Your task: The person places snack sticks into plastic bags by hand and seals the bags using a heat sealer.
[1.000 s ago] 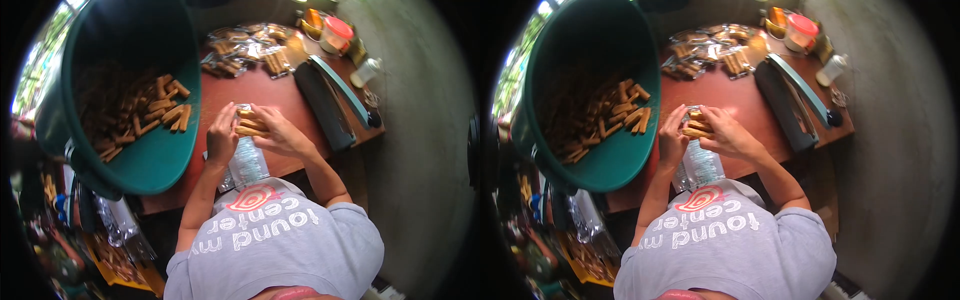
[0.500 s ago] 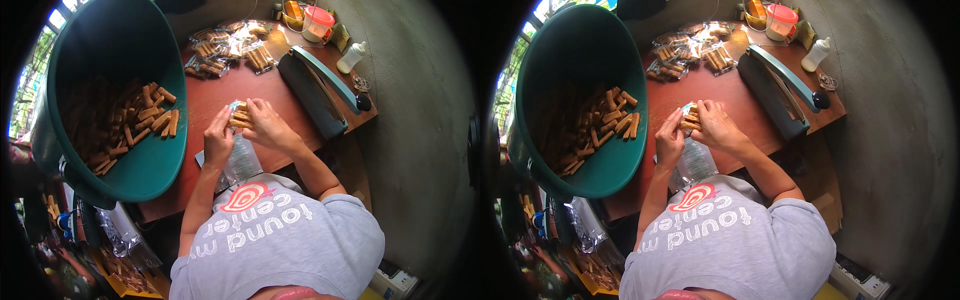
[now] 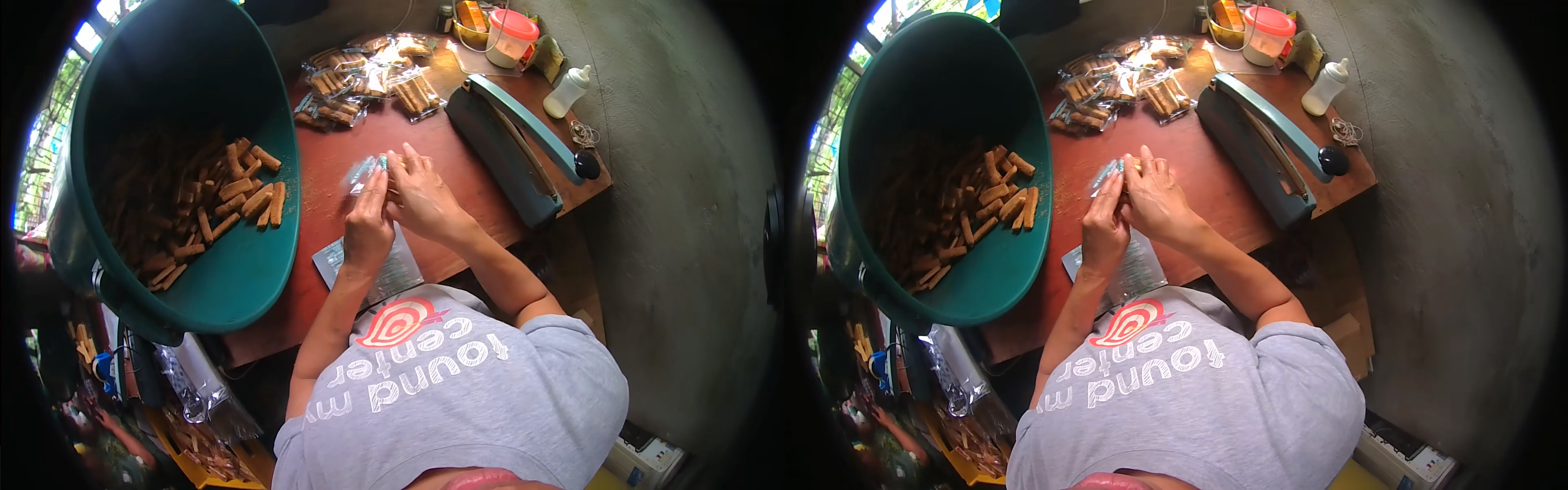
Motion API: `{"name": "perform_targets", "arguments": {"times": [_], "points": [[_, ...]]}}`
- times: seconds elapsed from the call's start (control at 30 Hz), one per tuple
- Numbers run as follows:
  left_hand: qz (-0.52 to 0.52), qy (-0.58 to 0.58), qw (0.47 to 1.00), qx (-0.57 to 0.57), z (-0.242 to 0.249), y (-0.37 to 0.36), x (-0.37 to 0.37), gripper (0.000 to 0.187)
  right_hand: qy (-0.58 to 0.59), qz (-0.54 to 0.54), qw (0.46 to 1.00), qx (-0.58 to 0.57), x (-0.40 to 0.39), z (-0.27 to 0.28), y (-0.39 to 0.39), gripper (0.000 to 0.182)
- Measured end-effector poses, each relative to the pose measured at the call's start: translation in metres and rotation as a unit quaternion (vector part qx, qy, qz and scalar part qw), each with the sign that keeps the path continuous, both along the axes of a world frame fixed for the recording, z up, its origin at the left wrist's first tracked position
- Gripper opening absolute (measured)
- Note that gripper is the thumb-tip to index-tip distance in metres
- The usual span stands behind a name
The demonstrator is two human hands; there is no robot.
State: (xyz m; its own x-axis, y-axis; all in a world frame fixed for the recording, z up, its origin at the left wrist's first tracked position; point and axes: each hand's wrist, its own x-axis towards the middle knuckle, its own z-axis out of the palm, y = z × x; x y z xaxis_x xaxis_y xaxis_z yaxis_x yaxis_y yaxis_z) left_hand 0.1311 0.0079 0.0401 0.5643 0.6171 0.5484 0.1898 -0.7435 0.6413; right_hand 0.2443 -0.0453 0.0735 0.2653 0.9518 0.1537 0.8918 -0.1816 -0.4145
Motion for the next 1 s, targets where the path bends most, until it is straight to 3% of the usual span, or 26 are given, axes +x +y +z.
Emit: {"name": "perform_targets", "arguments": {"times": [0.13,0.23,0.27,0.33,0.37,0.4,0.43,0.47,0.5,0.57,0.63,0.73,0.77,0.83,0.87,0.9,1.0], "points": [[-0.024,-0.031,0.999,-0.035,0.007,-0.001,0.004,0.046,0.069,0.027,0.994,0.082,0.010,-0.010,0.005,0.074],[-0.065,-0.046,0.986,-0.144,0.002,0.005,0.004,0.047,0.195,0.081,0.973,0.094,0.023,-0.017,0.008,0.080],[-0.068,-0.048,0.986,-0.145,0.002,0.006,0.003,0.047,0.193,0.079,0.974,0.094,0.027,-0.017,0.003,0.080],[-0.104,-0.090,0.945,-0.297,0.005,0.010,0.000,0.046,0.109,0.112,0.986,0.063,0.033,0.015,-0.021,0.082],[-0.104,-0.103,0.933,-0.329,0.004,0.013,-0.002,0.045,0.115,0.154,0.976,0.106,0.040,0.043,-0.039,0.074],[-0.103,-0.106,0.933,-0.328,0.004,0.016,-0.005,0.045,0.158,0.176,0.962,0.137,0.049,0.076,-0.058,0.050],[-0.099,-0.110,0.930,-0.337,0.005,0.017,-0.009,0.045,0.243,0.150,0.942,0.178,0.062,0.102,-0.081,0.034],[-0.095,-0.116,0.927,-0.343,0.007,0.019,-0.011,0.045,0.372,0.081,0.874,0.302,0.073,0.113,-0.104,0.025],[-0.085,-0.116,0.935,-0.324,0.012,0.019,-0.014,0.045,0.316,-0.028,0.849,0.422,0.105,0.111,-0.126,0.022],[-0.080,-0.120,0.938,-0.315,0.018,0.019,-0.018,0.045,0.209,-0.251,0.730,0.601,0.159,0.125,-0.138,0.019],[-0.054,-0.106,0.956,-0.268,0.021,0.017,-0.021,0.046,0.208,-0.348,0.715,0.570,0.250,0.092,-0.146,0.021],[-0.030,-0.035,0.983,-0.179,0.004,0.013,-0.025,0.049,0.094,-0.313,0.910,0.253,0.389,-0.024,-0.152,0.027],[-0.041,-0.028,0.983,-0.175,-0.007,0.010,-0.027,0.048,0.237,-0.276,0.910,0.199,0.399,-0.049,-0.149,0.031],[-0.062,-0.015,0.982,-0.179,-0.017,0.003,-0.031,0.048,0.101,-0.209,0.967,0.103,0.466,-0.119,-0.152,0.030],[-0.076,-0.010,0.979,-0.189,-0.020,-0.002,-0.033,0.049,0.020,-0.227,0.972,0.051,0.477,-0.142,-0.155,0.031],[-0.074,0.000,0.979,-0.190,-0.021,-0.006,-0.036,0.048,0.086,-0.182,0.978,0.056,0.500,-0.171,-0.159,0.032],[-0.074,0.034,0.979,-0.186,-0.034,-0.016,-0.041,0.044,0.171,-0.222,0.960,-0.002,0.501,-0.172,-0.159,0.031]]}}
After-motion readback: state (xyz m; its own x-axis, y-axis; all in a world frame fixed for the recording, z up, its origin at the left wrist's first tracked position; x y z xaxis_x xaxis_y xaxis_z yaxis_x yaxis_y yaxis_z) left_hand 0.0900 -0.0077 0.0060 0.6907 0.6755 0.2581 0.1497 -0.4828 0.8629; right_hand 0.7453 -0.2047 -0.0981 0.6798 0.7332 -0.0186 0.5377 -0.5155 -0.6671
